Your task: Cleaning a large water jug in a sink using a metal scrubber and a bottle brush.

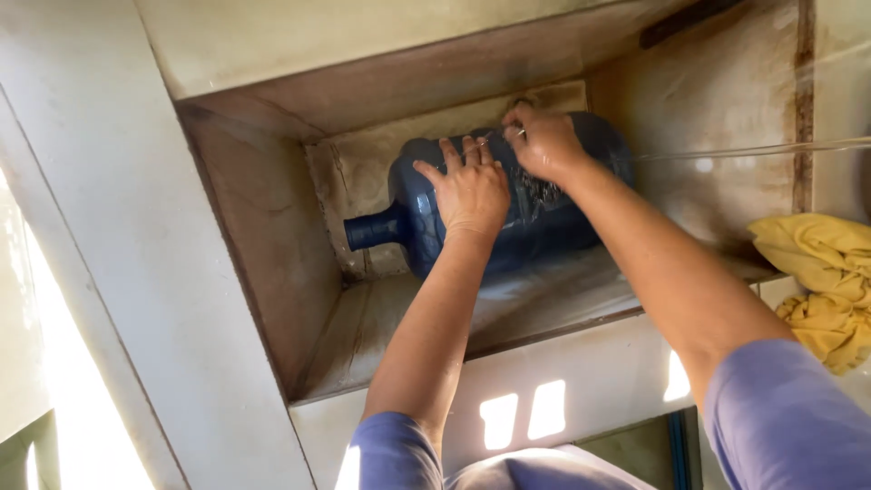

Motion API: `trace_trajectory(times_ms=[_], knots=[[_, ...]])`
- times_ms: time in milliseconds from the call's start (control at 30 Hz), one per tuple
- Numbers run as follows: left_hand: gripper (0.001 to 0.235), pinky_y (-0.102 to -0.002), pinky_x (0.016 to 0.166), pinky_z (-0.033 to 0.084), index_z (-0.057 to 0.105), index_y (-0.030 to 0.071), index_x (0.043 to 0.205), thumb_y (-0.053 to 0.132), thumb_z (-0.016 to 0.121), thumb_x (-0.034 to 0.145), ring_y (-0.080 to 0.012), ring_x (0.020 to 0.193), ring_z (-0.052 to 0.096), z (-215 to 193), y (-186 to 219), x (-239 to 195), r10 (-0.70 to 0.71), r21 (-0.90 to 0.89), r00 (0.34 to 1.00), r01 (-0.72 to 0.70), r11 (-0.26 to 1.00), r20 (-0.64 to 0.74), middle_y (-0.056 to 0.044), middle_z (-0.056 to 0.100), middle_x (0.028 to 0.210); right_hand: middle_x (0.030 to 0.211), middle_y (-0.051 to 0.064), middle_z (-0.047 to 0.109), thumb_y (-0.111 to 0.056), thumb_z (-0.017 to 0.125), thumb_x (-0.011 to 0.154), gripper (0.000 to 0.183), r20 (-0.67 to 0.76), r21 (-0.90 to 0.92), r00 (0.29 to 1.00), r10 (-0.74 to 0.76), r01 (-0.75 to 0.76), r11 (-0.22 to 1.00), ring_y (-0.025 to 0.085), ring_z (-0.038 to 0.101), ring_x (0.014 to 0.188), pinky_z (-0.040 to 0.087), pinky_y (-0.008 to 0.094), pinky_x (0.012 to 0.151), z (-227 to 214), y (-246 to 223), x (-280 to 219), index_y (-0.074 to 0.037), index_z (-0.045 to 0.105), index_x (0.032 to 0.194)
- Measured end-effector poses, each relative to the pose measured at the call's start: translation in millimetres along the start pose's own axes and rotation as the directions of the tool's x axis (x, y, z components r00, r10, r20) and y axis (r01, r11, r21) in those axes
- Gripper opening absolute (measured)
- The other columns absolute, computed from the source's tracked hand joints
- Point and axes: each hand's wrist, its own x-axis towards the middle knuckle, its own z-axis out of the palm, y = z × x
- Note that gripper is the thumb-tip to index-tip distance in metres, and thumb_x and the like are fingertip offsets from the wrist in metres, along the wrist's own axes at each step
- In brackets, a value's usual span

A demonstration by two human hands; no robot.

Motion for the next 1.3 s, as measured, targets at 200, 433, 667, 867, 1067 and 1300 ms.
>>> trace_trajectory(times_ms=[200,433,667,867,1067,1300], knots=[[0.050,-0.080,0.107,0.024,0.056,0.011,0.144,0.034,0.045,0.101,-0.0359,0.144,0.039,3.7,-13.9,4.4,-0.005,-0.029,0.999,0.004,1.000,-0.032,-0.005,0.054,0.149,0.126,0.018,0.067,-0.017,0.069,0.092,0.036,-0.228,0.135,0.934,-0.276,0.311,0.941,0.042,0.055,0.130,0.039,0.063,0.108,-24.8,-40.8,-97.9,-0.007,0.061,0.125],[0.050,-0.080,0.106,0.024,0.057,0.012,0.144,0.035,0.044,0.101,-0.0358,0.145,0.038,-2.3,-16.9,0.0,0.001,-0.030,0.999,-0.002,1.000,-0.032,-0.004,0.054,0.150,0.127,0.011,0.071,-0.016,0.069,0.094,0.024,-0.156,0.018,0.958,-0.239,0.245,0.969,0.036,0.058,0.133,0.045,0.054,0.105,-5.5,-56.9,-27.5,-0.013,0.067,0.117],[0.053,-0.079,0.107,0.021,0.058,0.016,0.142,0.036,0.052,0.094,-0.0304,0.146,0.037,1.4,-41.2,-9.5,0.008,-0.146,1.000,-0.005,0.989,0.022,-0.001,0.053,0.151,0.136,0.013,0.066,-0.015,0.063,0.096,0.032,-0.204,0.016,0.960,-0.194,0.201,0.979,0.037,0.054,0.136,0.045,0.051,0.103,3.1,-70.6,-78.2,-0.014,0.067,0.127],[0.073,-0.061,0.116,0.031,0.055,0.018,0.146,0.054,0.069,0.084,-0.0291,0.148,0.042,4.6,-92.1,-27.6,-0.009,-0.440,0.995,-0.035,0.897,-0.098,-0.007,0.049,0.158,0.136,0.009,0.066,-0.034,0.062,0.099,0.036,-0.081,-0.013,0.997,0.008,-0.009,1.000,0.034,0.057,0.132,0.044,0.049,0.108,-1.2,-82.1,-20.5,-0.019,0.067,0.132],[0.105,-0.060,0.111,0.038,0.042,0.018,0.154,0.071,0.078,0.070,-0.0394,0.147,0.036,21.4,-94.2,-21.4,-0.362,-0.552,0.931,0.331,0.765,0.057,-0.015,0.040,0.159,0.138,0.012,0.064,-0.032,0.067,0.092,0.045,-0.192,-0.054,0.945,-0.264,0.259,0.964,0.038,0.048,0.137,0.039,0.051,0.110,8.8,-93.2,-77.6,-0.020,0.067,0.135],[0.084,-0.063,0.110,0.037,0.043,0.028,0.153,0.067,0.068,0.083,-0.0469,0.147,0.027,-20.2,-53.5,-14.5,-0.319,-0.432,0.939,0.343,0.834,0.131,-0.014,0.031,0.163,0.144,0.009,0.061,-0.037,0.058,0.103,0.038,-0.006,0.005,0.971,0.239,-0.239,0.971,0.033,0.055,0.137,0.046,0.042,0.113,-1.7,-55.0,-20.8,-0.026,0.062,0.139]])
